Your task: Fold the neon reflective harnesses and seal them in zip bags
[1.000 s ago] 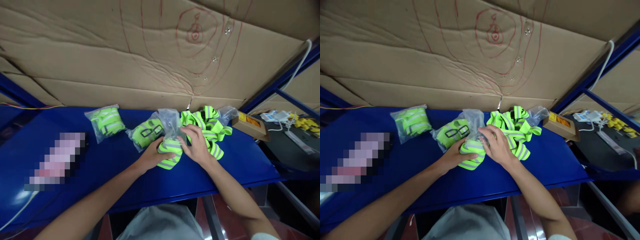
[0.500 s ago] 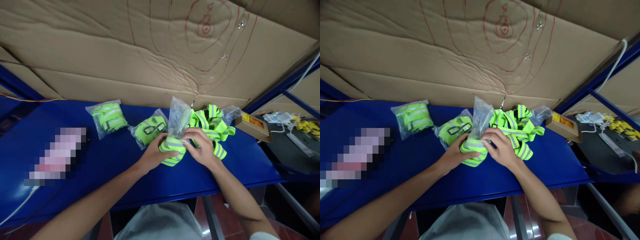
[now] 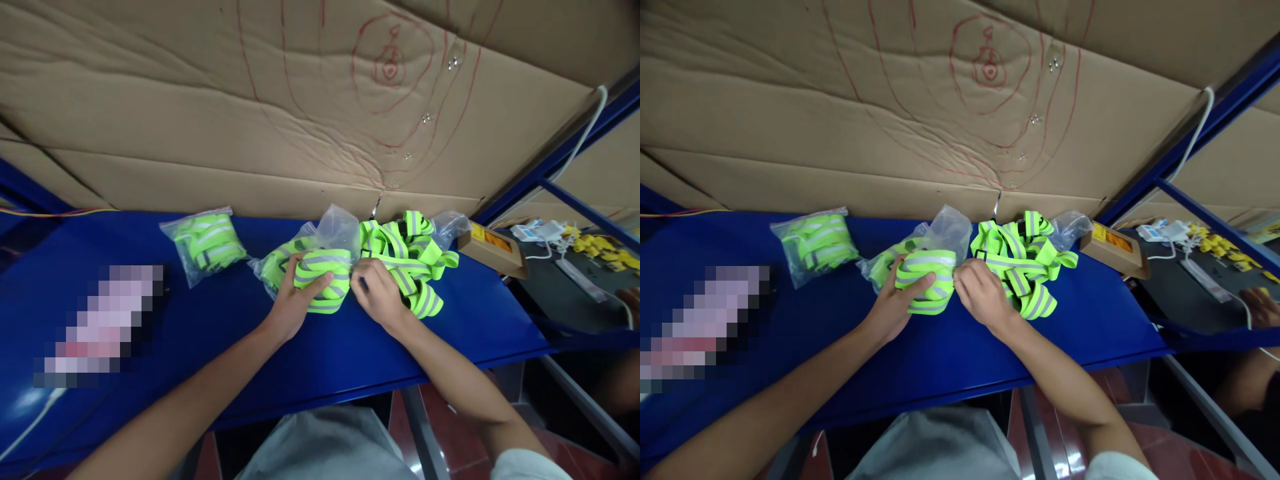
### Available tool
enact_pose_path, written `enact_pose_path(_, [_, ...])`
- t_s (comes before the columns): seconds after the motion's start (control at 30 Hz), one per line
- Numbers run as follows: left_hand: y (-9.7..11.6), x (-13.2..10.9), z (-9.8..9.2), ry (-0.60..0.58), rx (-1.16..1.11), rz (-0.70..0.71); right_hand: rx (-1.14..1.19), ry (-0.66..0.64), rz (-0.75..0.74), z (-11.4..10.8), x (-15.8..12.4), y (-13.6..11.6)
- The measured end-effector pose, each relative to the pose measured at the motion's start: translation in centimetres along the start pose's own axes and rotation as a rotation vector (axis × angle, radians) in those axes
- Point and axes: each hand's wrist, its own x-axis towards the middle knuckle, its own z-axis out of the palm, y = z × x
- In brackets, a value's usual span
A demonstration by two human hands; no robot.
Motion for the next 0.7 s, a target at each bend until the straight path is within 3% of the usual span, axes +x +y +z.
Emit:
enact_pose_path(0.13, [0.1, 0.0, -0.6, -0.020, 0.184, 0.089, 0.098, 0.071, -0.048, 0.0, -0.2, -0.2])
enact_pose_path(0.27, [0.4, -0.5, -1.7, -0.009, 0.679, 0.460, 0.266, -0.142, 0.112, -1.7, 0.2, 0.5])
enact_pose_path(0.37, [0.4, -0.6, -2.5, -0.029, 0.954, 0.604, 0.286, -0.170, 0.164, -3.0, 0.7, 0.5])
enact_pose_path(0.53, [-0.1, -0.3, -2.8, -0.028, 1.042, 0.715, 0.124, -0.099, -0.040, -2.6, 0.7, -0.7])
enact_pose_path(0.7, [0.1, -0.2, -2.4, 0.042, 0.984, 0.685, 0.141, -0.044, -0.064, -1.3, 0.1, -1.5])
